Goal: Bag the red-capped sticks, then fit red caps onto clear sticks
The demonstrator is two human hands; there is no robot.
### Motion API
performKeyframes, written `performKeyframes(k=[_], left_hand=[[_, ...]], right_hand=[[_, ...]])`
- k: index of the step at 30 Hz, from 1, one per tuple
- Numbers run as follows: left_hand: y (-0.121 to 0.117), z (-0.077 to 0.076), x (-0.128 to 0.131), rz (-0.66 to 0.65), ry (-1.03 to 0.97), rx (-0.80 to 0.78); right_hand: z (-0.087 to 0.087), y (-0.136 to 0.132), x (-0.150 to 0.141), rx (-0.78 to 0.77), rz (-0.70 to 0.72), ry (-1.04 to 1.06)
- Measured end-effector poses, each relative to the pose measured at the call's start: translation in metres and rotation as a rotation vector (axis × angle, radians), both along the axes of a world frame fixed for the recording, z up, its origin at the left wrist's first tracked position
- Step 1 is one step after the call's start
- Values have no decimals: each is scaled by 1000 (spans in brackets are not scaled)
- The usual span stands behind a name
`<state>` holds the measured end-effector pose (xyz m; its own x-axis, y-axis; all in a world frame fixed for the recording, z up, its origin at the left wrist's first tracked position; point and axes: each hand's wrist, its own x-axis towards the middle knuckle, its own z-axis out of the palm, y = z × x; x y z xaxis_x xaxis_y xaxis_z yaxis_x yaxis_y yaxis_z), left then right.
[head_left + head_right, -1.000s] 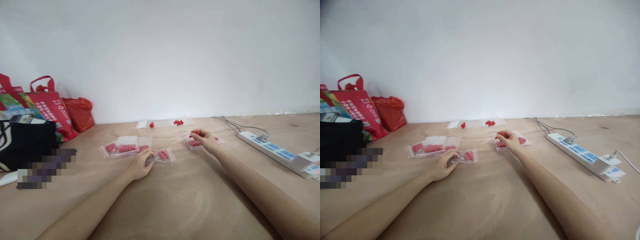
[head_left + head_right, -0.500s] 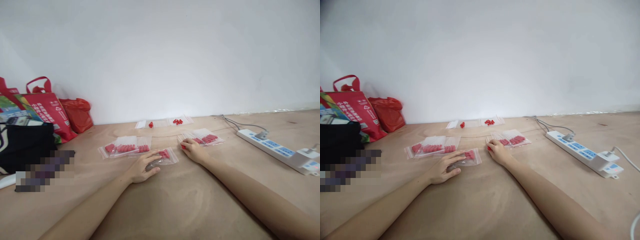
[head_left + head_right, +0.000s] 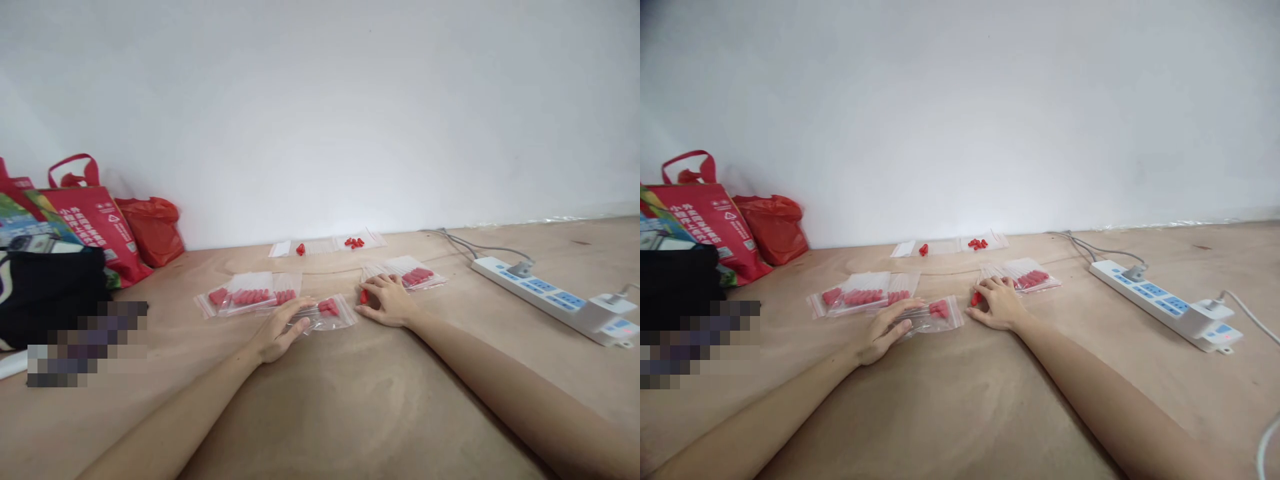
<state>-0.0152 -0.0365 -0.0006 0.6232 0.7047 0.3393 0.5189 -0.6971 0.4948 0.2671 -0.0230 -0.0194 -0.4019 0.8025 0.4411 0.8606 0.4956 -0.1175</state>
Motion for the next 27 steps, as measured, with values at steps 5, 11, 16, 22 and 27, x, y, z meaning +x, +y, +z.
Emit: performKeyframes(k=[5, 11, 16, 22, 27], left_hand=[[2, -3, 3, 90, -6, -5], [-1, -1, 7, 57, 148, -1], [-4, 1, 9, 18, 161, -7], [-4, 3, 11, -34, 145, -9], [-3, 3, 11, -39, 153, -19]], right_hand=[[1, -3, -4, 76, 7, 84], [0, -7, -19, 5, 143, 169], [-1, -10, -28, -75, 179, 212], [3, -11, -42, -140, 177, 133], [9, -12, -51, -154, 170, 26]])
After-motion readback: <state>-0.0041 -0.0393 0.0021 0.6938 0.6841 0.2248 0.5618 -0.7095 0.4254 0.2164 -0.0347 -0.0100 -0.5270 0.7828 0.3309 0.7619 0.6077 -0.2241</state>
